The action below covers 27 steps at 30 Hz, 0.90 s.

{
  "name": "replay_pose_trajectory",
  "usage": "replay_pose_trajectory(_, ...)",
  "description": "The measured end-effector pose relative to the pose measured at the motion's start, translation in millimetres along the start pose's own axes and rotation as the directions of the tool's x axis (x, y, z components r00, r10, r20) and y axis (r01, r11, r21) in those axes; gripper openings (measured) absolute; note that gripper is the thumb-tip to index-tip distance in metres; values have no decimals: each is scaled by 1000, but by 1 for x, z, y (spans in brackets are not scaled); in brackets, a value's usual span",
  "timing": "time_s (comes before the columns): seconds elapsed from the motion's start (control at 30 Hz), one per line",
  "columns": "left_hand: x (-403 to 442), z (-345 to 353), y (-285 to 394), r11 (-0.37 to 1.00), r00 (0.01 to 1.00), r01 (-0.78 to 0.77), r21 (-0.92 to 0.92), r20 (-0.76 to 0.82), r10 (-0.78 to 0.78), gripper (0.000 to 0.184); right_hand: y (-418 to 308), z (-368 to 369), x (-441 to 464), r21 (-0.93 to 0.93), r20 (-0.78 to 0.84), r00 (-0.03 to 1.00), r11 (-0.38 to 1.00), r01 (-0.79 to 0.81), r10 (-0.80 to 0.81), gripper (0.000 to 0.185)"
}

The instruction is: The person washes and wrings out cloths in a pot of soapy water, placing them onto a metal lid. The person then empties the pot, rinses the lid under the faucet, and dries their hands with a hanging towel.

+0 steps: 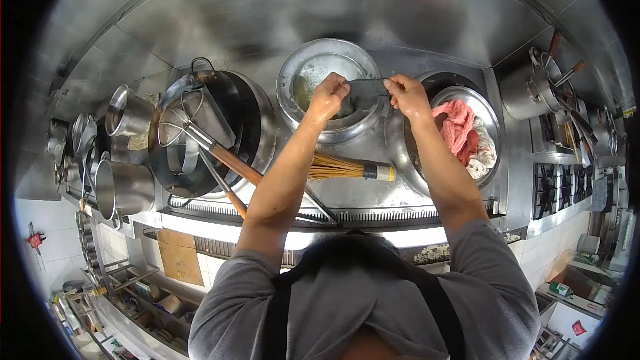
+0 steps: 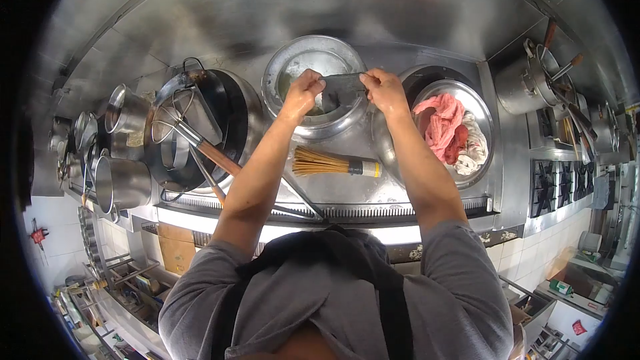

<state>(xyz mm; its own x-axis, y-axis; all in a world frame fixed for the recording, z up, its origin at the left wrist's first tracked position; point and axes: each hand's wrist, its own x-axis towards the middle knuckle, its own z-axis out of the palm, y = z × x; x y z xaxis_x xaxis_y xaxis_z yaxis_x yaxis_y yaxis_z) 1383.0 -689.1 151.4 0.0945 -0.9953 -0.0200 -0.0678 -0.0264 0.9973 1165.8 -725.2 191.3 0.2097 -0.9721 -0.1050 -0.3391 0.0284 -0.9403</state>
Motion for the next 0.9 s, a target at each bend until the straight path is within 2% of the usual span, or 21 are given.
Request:
replay_pose_trajectory(0.1,0,-6,15,1000,999,-23,-9,42,24,12,-10,2,-3,-26,-53,999,1000,2,-3,21)
replay_pose_trajectory(0.17,-1,-13,29,968,968,131,-215,237,-78,14,-18,3,-3,-14,-98,991,996,87,-88,24)
replay_pose_trajectory(0.2,-2,-14,32,968,969,129,-216,236,-76,14,-25,4,-5,-15,-98,991,996,88,-89,24)
replay_pose_trajectory(0.3,-9,-18,34,820,875,401,-409,437,-209,25,-35,16,-13,0,-64,982,984,181,-180,23)
replay_pose_trajectory(0.33,-12,-16,32,821,876,399,-409,436,-209,25,-30,21,-12,13,-56,965,966,259,-258,21)
replay_pose_trajectory(0.37,-15,-13,29,757,847,467,-456,476,-236,25,-27,25,-11,26,-50,941,942,335,-334,19)
replay_pose_trajectory(0.4,-16,-10,25,685,815,534,-496,519,-259,26,-25,26,-10,27,-50,942,942,335,-333,19)
replay_pose_trajectory(0.43,-17,-8,18,747,842,448,-492,513,-167,22,-22,28,-10,-9,-35,942,943,333,-333,18)
replay_pose_trajectory(0.47,-18,-4,12,744,840,453,-492,514,-172,22,-18,28,-11,-46,-21,943,943,330,-331,18)
replay_pose_trajectory(0.53,-22,4,7,803,931,287,-522,350,-105,12,-16,27,-16,-55,-2,950,949,311,-312,17)
replay_pose_trajectory(0.6,-24,5,5,805,939,277,-525,327,-109,9,-15,25,-15,-66,19,953,951,304,-303,17)
replay_pose_trajectory(0.67,-29,7,2,785,966,171,-595,258,-16,8,-8,26,-15,91,-29,987,983,159,-157,16)
replay_pose_trajectory(0.8,-36,8,14,786,949,208,-582,315,-18,8,-11,31,-23,40,-28,988,987,152,-151,17)
replay_pose_trajectory(0.87,-38,7,20,647,925,361,-671,344,-160,11,-9,35,-26,52,-46,973,972,230,-228,17)
replay_pose_trajectory(0.9,-37,7,17,648,925,362,-670,344,-161,11,-9,36,-28,53,-45,973,972,230,-227,17)
